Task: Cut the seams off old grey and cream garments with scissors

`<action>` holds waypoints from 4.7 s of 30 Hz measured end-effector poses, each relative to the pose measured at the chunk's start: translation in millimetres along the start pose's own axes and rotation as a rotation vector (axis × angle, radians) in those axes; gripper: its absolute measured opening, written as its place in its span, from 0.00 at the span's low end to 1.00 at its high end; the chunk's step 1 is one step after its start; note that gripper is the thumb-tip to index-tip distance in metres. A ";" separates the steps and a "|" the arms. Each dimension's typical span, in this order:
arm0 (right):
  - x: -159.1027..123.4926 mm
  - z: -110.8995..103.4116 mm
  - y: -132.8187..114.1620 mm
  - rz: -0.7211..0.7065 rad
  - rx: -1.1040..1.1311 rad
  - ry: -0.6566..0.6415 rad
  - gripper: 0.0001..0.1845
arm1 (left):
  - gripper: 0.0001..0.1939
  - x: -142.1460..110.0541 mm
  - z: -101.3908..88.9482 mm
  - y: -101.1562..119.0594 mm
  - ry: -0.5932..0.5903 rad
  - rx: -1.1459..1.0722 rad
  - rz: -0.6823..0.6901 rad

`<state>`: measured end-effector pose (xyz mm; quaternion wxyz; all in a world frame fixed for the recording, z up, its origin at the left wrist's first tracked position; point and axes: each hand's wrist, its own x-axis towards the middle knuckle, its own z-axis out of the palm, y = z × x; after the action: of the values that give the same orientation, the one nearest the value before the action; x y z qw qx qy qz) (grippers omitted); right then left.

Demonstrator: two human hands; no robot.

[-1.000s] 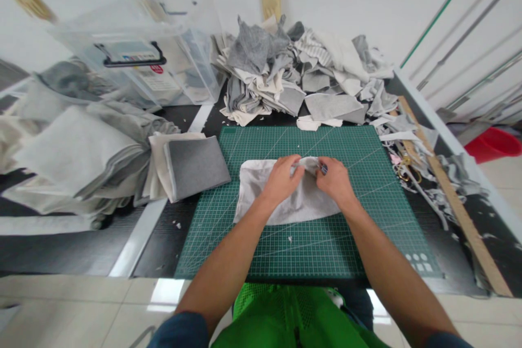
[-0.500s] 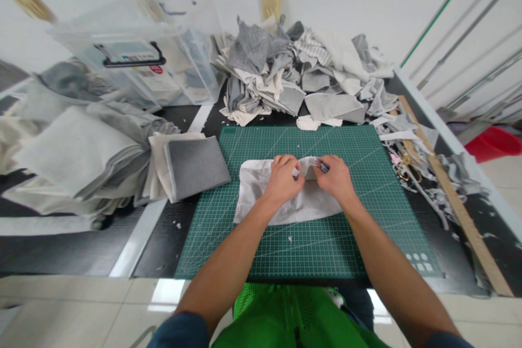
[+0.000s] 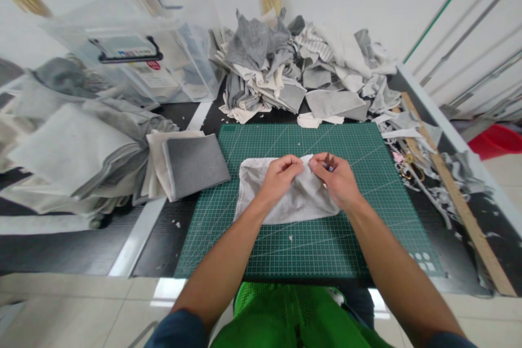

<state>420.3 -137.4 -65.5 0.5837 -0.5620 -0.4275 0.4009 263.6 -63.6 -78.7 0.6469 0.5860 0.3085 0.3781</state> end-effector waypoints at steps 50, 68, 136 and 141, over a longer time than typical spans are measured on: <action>-7.1 14.1 10.7 -0.555 -0.651 0.037 0.20 | 0.03 -2.2 -7.1 9.6 0.269 0.070 0.020; -10.0 14.3 11.3 -0.604 -0.675 0.039 0.21 | 0.07 -1.4 -6.3 4.9 0.196 -0.068 -0.006; 21.8 -23.2 44.9 0.120 -1.154 0.281 0.17 | 0.18 3.6 -6.2 -14.6 0.016 0.764 0.131; 23.8 -25.5 48.6 0.052 -1.122 0.269 0.09 | 0.16 5.9 -6.4 -16.7 0.061 0.750 0.215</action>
<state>452.6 -120.5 -112.9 0.2353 -0.8418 -0.4830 0.0518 263.4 -55.7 -95.8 0.3351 0.7992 0.3811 0.3221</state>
